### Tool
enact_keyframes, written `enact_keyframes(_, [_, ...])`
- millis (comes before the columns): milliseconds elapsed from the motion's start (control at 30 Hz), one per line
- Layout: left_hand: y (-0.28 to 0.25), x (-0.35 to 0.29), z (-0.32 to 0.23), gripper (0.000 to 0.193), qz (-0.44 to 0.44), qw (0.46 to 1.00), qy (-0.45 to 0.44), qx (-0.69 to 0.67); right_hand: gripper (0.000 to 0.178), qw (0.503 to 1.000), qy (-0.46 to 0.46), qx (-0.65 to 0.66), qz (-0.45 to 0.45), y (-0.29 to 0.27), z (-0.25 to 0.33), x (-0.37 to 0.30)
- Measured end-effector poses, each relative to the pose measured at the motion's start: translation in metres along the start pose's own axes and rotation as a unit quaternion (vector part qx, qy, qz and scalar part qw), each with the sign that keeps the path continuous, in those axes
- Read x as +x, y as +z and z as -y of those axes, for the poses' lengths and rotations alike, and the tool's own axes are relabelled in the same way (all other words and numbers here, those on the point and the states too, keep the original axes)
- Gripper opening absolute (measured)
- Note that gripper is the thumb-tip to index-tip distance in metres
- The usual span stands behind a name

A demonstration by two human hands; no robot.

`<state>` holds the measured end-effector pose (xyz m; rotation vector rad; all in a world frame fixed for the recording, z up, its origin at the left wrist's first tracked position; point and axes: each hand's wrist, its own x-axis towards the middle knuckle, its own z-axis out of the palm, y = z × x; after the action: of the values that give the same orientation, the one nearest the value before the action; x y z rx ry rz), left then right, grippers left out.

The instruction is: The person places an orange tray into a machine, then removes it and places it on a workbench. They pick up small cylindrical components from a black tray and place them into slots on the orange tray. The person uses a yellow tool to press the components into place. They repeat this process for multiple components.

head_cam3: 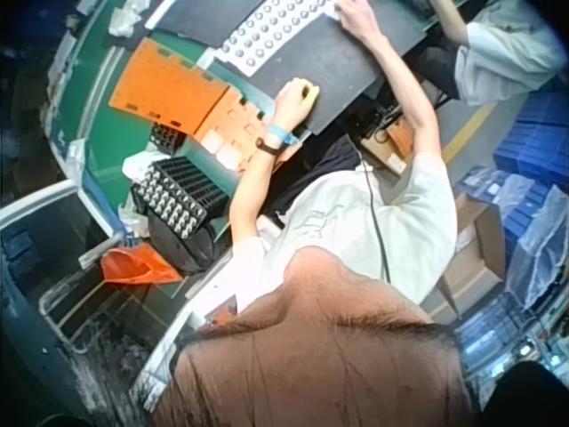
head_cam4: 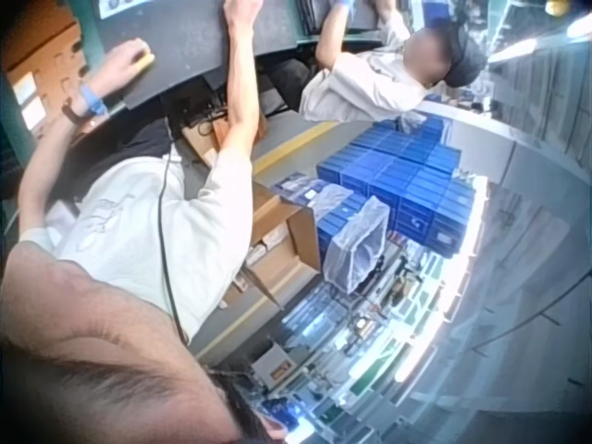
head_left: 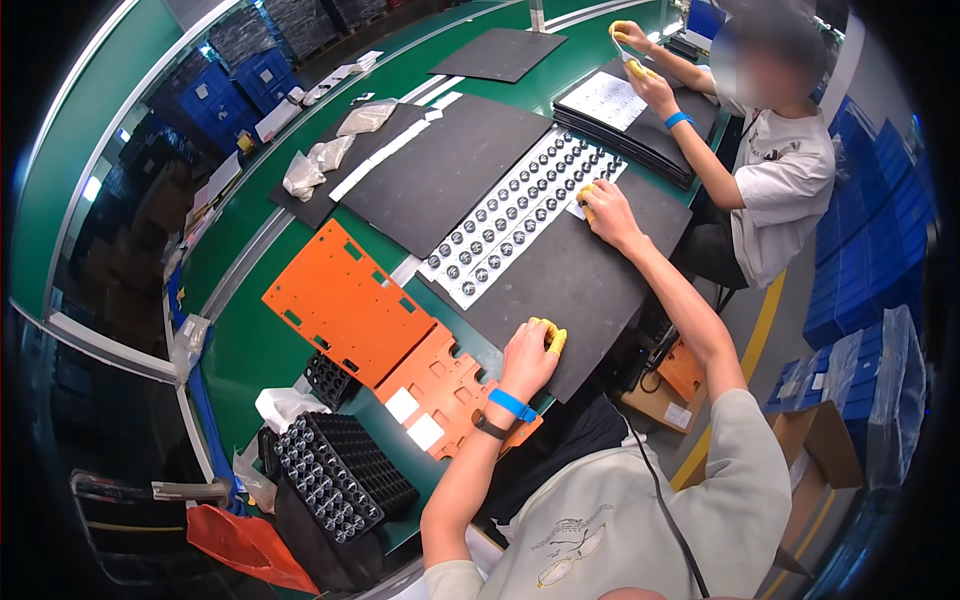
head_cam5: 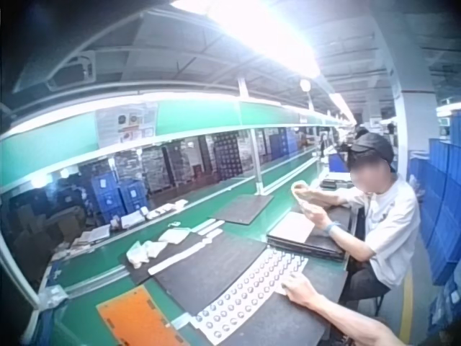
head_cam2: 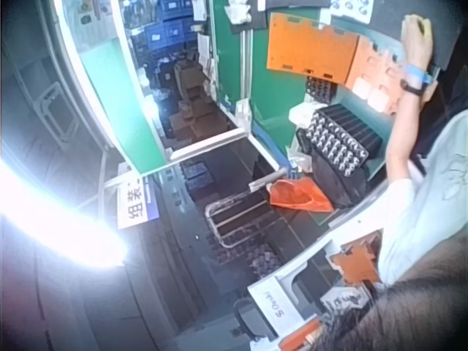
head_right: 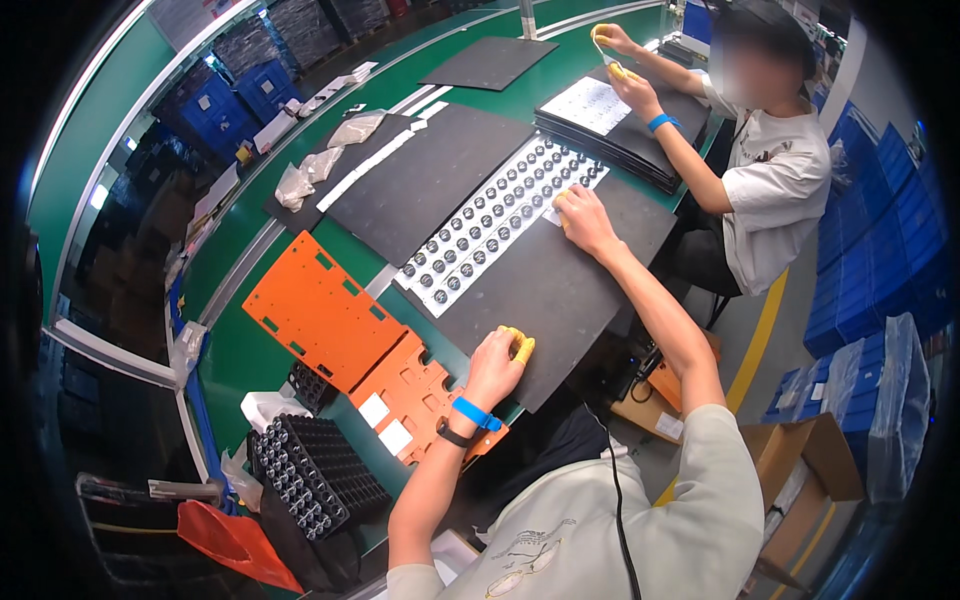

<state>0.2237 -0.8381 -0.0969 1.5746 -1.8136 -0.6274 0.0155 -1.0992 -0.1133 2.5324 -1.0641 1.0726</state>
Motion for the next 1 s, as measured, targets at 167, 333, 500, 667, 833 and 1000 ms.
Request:
enact_keyframes(167, [0.0,0.0,0.0,0.023,0.002,1.0,0.003,0.008,0.021,1.0,0.001,0.001,0.003,0.0,0.0,0.001])
enact_keyframes(333, [-0.001,0.0,-0.003,0.022,-0.001,1.0,0.007,0.005,0.02,1.0,0.007,-0.004,-0.008,0.0,0.003,0.002])
enact_keyframes(500, [-0.01,-0.002,-0.005,0.021,-0.02,0.999,0.024,-0.024,0.025,0.994,0.04,0.001,-0.099,-0.004,0.02,-0.002])
enact_keyframes(667, [-0.068,-0.033,-0.041,0.024,-0.177,0.981,-0.016,0.073,0.024,0.991,0.085,0.01,-0.098,-0.008,0.017,-0.013])
enact_keyframes(833, [-0.116,-0.092,-0.037,0.027,-0.347,0.895,-0.235,0.151,0.021,0.989,0.103,0.031,-0.098,-0.006,0.015,-0.013])
enact_keyframes(1000, [-0.113,-0.131,0.014,0.03,-0.346,0.828,-0.361,0.253,0.02,0.987,0.122,0.047,-0.098,-0.006,0.017,-0.011])
